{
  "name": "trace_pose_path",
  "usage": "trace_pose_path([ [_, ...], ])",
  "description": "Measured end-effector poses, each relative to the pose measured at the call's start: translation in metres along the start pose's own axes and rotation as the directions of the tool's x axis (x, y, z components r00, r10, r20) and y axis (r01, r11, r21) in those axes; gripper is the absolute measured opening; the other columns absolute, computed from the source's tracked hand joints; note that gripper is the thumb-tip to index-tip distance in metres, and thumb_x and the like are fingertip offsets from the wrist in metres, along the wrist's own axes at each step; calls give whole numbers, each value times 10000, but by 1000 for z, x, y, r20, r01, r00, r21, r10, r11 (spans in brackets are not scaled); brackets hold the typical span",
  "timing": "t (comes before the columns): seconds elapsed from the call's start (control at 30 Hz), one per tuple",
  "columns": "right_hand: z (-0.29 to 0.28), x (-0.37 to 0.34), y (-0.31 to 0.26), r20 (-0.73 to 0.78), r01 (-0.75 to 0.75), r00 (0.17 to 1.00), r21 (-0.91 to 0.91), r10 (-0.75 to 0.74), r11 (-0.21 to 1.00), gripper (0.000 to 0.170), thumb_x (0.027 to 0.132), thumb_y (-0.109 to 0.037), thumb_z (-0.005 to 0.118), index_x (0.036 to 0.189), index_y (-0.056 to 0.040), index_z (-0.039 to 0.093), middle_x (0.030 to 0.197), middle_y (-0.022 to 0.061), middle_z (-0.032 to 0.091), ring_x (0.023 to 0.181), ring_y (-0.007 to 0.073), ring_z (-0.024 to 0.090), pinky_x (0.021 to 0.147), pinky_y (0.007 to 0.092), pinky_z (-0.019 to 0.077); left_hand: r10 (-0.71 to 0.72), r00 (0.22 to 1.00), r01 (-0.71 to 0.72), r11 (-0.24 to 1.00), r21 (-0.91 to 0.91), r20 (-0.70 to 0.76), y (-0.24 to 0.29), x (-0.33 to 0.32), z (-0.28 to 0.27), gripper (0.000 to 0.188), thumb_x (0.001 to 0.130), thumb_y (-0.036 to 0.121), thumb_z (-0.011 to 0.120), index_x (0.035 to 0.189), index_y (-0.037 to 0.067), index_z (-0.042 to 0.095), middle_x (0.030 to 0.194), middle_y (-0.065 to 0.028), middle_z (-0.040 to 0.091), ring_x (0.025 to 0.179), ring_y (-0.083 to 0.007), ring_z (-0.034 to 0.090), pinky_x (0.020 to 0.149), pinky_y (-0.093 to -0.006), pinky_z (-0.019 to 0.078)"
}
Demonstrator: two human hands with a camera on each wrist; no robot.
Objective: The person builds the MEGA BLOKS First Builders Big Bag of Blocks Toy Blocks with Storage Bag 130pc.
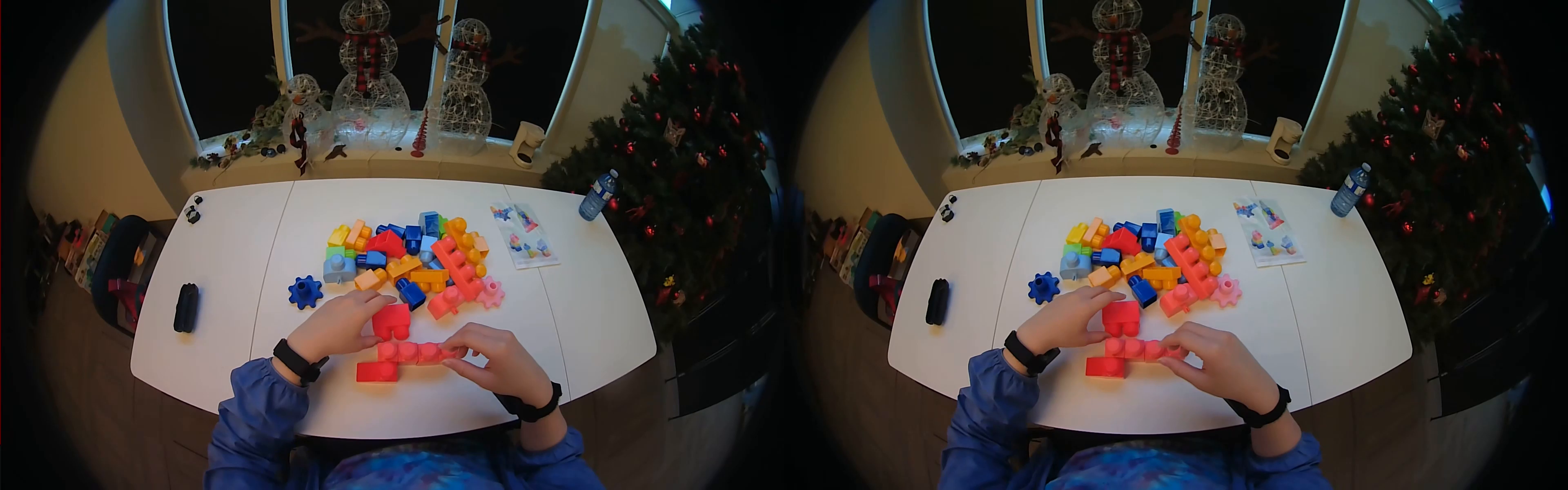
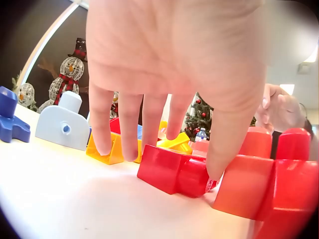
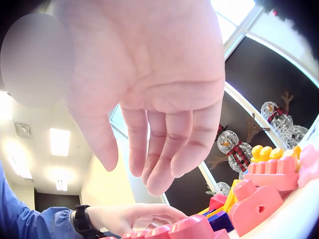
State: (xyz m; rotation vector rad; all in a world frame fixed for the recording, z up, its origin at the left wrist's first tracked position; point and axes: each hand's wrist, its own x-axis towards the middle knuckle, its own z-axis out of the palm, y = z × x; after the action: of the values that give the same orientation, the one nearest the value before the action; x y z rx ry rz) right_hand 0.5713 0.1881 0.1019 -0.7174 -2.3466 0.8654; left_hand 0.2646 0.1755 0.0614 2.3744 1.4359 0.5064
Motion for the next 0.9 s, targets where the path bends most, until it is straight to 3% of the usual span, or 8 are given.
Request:
trace_pose_path([
  [0.17,-1,0,4,9,-36,999,-1,36,999,185,892,-78,821,1047,-25,736,944,73,732,807,183,710,697,292,558,-6,998,7,1000,-21,59,-12,7,8,625,781,167,842,1350,67,603,1208,-177,674,1129,-377,655,955,-441,553],
  [0.27,-2,3,6,10,15,1000,-25,-15,1000,187,917,-129,798,1060,-48,709,937,85,712,793,211,734,692,320,573,-47,998,49,998,-41,43,-14,11,5,639,785,214,857,1355,53,617,1226,-213,685,1143,-390,663,973,-418,552],
  [0.37,-3,5,8,17,-22,1000,-34,23,999,243,916,-139,799,1121,-52,703,1048,103,711,837,224,734,722,333,583,-38,990,17,989,-148,-139,-12,6,-2,636,785,210,847,1347,26,613,1209,-208,695,1089,-378,685,954,-398,562],
  [0.57,16,24,1,-163,123,973,-232,-163,965,384,871,-125,821,1225,-68,684,1259,124,657,937,269,727,773,350,596,12,964,-108,930,-351,-264,27,2,-24,581,795,226,821,1288,-16,632,1101,-189,685,934,-326,703,858,-369,574],
  [0.67,20,31,-1,-155,193,956,-304,-249,933,402,830,-108,841,1199,-63,687,1243,122,662,955,278,725,780,350,601,10,971,-113,901,-420,-240,41,-1,-22,549,826,240,806,1271,-32,637,1081,-185,688,919,-295,694,845,-361,567],
  [0.77,22,25,2,-116,203,962,-290,-245,935,405,804,-90,853,1173,-53,690,1222,121,662,952,276,717,776,348,602,-39,988,-35,887,-460,-150,47,-5,-21,573,846,230,815,1337,1,628,1224,-167,704,1025,-267,707,911,-359,571],
  [0.9,16,21,-1,-172,217,952,-202,-253,955,348,830,-83,842,1147,-39,704,1155,115,670,880,264,712,739,349,596,-100,988,22,845,-535,-119,51,-15,-21,667,857,316,838,1403,18,596,1261,-158,692,1046,-264,691,894,-358,567],
])
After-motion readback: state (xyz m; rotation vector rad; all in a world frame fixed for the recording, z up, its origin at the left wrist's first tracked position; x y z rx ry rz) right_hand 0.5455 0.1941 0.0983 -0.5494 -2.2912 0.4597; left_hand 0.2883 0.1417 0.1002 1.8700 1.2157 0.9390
